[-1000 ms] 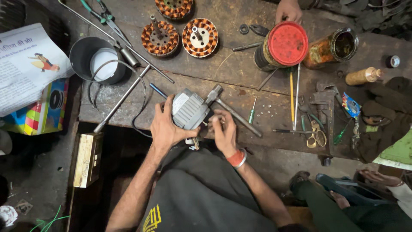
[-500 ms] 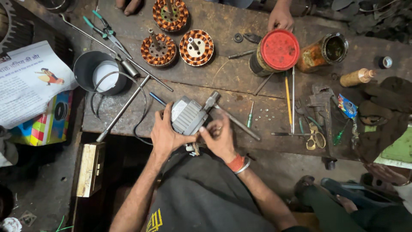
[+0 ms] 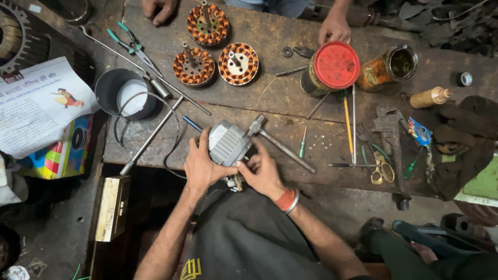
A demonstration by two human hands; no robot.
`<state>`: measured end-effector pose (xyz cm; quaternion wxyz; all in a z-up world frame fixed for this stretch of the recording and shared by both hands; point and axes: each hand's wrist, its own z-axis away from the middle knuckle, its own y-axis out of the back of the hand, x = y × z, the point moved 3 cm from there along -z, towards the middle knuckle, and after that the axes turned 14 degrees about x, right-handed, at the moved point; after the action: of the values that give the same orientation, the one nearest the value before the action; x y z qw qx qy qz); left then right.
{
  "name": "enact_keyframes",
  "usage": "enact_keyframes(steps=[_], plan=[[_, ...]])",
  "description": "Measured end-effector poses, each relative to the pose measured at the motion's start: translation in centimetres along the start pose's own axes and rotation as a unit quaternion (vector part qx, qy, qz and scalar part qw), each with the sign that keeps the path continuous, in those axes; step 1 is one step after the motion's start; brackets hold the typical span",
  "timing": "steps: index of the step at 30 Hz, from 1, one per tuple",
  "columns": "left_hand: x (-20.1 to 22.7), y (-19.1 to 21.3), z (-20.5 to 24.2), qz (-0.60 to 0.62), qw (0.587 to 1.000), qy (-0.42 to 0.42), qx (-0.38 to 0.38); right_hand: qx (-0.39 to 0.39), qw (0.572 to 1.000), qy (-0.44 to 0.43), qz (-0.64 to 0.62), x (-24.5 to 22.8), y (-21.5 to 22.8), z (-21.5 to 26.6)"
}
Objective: The person assembles an electric motor by inserting a rotor into a stator, securing the end cap with a hammer and punch, and tightening bolts with a T-handle wrench. The person also wipes the motor with a cloth during the process.
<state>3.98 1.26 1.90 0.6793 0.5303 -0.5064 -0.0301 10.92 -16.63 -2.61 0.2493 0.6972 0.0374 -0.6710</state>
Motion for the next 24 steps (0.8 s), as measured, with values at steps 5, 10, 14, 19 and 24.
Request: enact_keyframes(steps=[5, 10, 14, 19, 24], plan=[[0.1, 0.2, 0.2, 0.003, 1.0, 0.014, -0.007, 0.009, 0.999, 0.019, 0.03, 0.3, 0.2, -0.4], [0.8, 0.5, 0.1, -0.001, 1.0, 0.012, 0.001, 0.056, 0.997, 0.053, 0.004, 0.2, 0.5, -1.2], [0.7, 0.5, 0.1, 0.009, 1.0, 0.016, 0.006, -0.002, 0.997, 0.033, 0.067, 0.3, 0.0, -0.9], [0.5, 0.2, 0.0, 0.005, 1.0, 0.008, 0.011, 0.071, 0.993, 0.095, -0.001, -0.3, 0.3, -1.2], [0.5, 0.3, 0.1, 0.014, 1.0, 0.005, 0.01, 0.011, 0.995, 0.055, 0.088, 0.1, -0.4, -0.9]])
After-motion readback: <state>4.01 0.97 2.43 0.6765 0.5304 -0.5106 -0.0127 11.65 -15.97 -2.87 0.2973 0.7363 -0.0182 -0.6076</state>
